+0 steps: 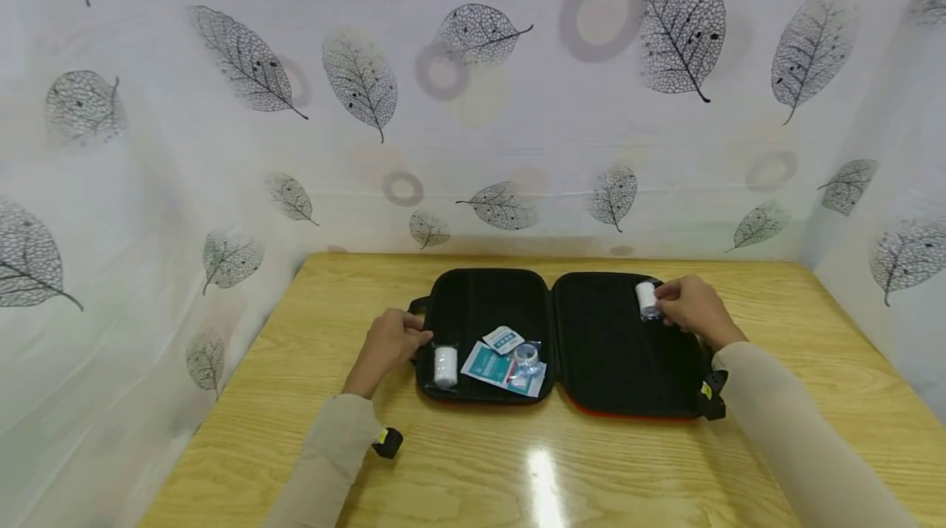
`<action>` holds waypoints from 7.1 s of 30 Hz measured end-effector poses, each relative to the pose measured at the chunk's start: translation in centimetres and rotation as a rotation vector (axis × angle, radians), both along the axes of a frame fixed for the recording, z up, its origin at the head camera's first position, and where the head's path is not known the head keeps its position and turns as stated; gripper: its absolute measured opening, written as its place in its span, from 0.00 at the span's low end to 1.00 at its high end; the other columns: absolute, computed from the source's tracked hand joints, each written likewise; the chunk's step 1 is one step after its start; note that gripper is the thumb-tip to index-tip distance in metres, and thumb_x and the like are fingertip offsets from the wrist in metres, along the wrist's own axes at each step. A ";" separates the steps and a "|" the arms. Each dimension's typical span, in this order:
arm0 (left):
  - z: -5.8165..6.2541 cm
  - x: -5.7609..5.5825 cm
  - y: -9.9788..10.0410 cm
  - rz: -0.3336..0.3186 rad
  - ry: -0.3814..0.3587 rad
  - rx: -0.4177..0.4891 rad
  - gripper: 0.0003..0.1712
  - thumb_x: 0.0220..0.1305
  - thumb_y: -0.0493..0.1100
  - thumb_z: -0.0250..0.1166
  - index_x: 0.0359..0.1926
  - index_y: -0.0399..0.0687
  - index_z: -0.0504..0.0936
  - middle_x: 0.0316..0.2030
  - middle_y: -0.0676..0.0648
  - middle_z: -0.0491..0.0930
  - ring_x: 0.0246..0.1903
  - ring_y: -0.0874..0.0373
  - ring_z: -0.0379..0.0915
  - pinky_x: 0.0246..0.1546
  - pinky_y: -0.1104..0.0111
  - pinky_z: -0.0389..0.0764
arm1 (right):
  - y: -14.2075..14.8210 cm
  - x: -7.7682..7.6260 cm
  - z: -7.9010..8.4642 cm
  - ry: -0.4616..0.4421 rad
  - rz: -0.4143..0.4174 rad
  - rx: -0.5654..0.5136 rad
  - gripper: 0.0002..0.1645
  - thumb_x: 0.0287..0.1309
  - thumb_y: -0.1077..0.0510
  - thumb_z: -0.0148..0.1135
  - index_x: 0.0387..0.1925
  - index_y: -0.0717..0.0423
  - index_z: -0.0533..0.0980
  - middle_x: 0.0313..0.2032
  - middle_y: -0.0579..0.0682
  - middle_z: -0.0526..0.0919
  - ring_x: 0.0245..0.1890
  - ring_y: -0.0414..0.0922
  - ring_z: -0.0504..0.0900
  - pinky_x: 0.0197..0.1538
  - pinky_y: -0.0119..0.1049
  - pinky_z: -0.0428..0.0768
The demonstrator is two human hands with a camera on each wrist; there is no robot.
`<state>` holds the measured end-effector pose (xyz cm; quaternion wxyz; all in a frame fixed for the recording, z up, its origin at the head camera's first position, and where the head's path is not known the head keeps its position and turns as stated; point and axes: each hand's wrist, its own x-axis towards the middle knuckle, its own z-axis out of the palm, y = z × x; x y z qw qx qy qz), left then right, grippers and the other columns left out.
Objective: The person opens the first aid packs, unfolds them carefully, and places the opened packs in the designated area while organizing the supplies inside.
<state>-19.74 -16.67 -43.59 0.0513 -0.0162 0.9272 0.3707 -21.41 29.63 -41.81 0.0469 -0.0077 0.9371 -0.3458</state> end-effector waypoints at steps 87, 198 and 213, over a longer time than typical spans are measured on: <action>-0.2 -0.4 0.1 -0.013 0.001 -0.044 0.16 0.64 0.40 0.72 0.48 0.34 0.87 0.35 0.45 0.87 0.28 0.58 0.82 0.32 0.64 0.83 | -1.2 -0.9 -0.9 -0.056 0.127 -0.083 0.22 0.72 0.66 0.53 0.61 0.78 0.72 0.44 0.71 0.81 0.34 0.52 0.82 0.37 0.45 0.85; -0.4 -0.2 0.1 -0.004 0.032 -0.052 0.14 0.63 0.41 0.72 0.46 0.35 0.87 0.33 0.46 0.87 0.25 0.59 0.82 0.31 0.64 0.82 | -17.2 -1.1 0.3 -0.072 0.422 0.111 0.08 0.61 0.59 0.69 0.33 0.60 0.88 0.30 0.48 0.87 0.27 0.41 0.78 0.36 0.38 0.81; -0.3 -0.2 0.2 -0.013 0.036 -0.068 0.13 0.64 0.41 0.72 0.45 0.36 0.87 0.32 0.46 0.88 0.24 0.59 0.82 0.31 0.63 0.83 | -18.8 -1.2 0.8 -0.155 0.371 0.220 0.11 0.61 0.56 0.71 0.36 0.62 0.87 0.33 0.50 0.87 0.30 0.45 0.81 0.39 0.43 0.83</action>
